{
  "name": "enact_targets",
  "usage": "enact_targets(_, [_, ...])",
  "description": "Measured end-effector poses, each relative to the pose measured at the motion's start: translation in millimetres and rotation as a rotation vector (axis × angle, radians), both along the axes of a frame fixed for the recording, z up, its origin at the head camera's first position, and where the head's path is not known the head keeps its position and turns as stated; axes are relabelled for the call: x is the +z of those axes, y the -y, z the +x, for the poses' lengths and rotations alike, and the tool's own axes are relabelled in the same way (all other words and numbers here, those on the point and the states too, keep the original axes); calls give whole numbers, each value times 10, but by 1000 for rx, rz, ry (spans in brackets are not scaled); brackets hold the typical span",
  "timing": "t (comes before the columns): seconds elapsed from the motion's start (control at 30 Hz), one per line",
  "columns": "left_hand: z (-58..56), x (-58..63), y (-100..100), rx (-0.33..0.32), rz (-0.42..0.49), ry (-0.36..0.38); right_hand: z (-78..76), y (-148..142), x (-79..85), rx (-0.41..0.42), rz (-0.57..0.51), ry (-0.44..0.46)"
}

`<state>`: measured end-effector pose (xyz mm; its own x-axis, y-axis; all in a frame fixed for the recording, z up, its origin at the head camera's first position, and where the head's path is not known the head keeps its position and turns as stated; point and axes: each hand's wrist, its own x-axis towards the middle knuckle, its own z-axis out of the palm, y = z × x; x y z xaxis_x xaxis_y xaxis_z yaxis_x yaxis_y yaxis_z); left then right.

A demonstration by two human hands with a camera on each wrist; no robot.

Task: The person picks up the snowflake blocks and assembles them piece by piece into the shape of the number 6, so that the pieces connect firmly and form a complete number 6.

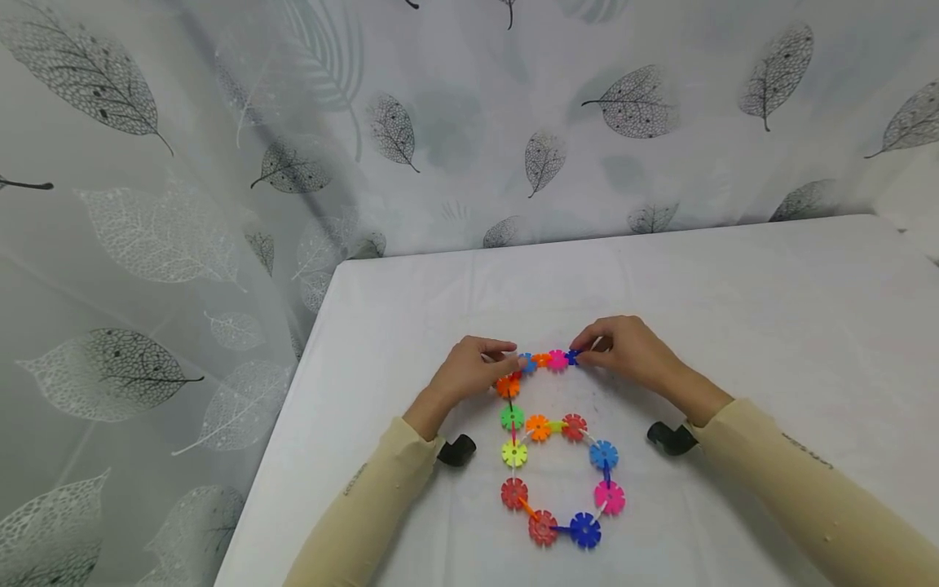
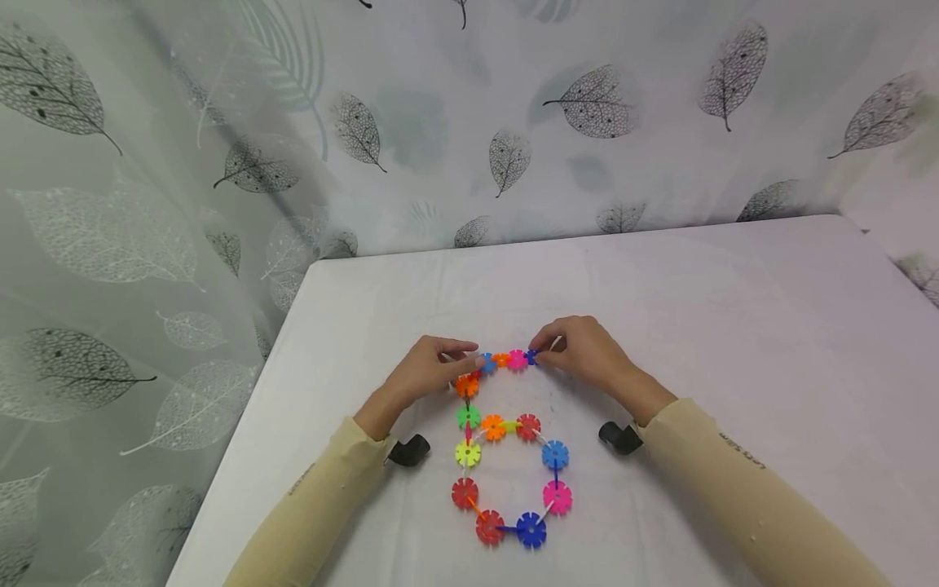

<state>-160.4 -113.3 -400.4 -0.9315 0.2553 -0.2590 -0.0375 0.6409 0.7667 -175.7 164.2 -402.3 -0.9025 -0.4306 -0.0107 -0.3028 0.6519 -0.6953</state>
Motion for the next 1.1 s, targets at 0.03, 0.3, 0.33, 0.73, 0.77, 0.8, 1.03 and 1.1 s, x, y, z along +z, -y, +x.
enact_targets(0.03, [-3, 8, 5, -13, -14, 17, 1, -1, 0, 2, 0, 6])
enact_targets(0.3, [-20, -14, -14, -57, 10, 47, 7, -24, -6, -3, 2, 40])
enact_targets(0.33, [-20, -24, -20, -53, 17, 42, 7, -25, -6, -4, 3, 39])
enact_targets(0.73, [-9, -108, -72, -5, 78, 17, 36, 12, 1, -13, 37, -38])
enact_targets(0.77, [-10, -106, -75, -7, 75, 14, 36, 12, -2, -16, 37, -41])
enact_targets(0.8, [-12, -104, -77, -12, 77, 11, 37, 12, -3, -18, 37, -44])
enact_targets(1.03, [-17, -101, -99, -23, 89, 14, 50, -16, -4, -30, 33, -23])
enact_targets(1.1, [-18, -103, -104, -22, 93, 17, 56, -26, -5, -42, 37, -17])
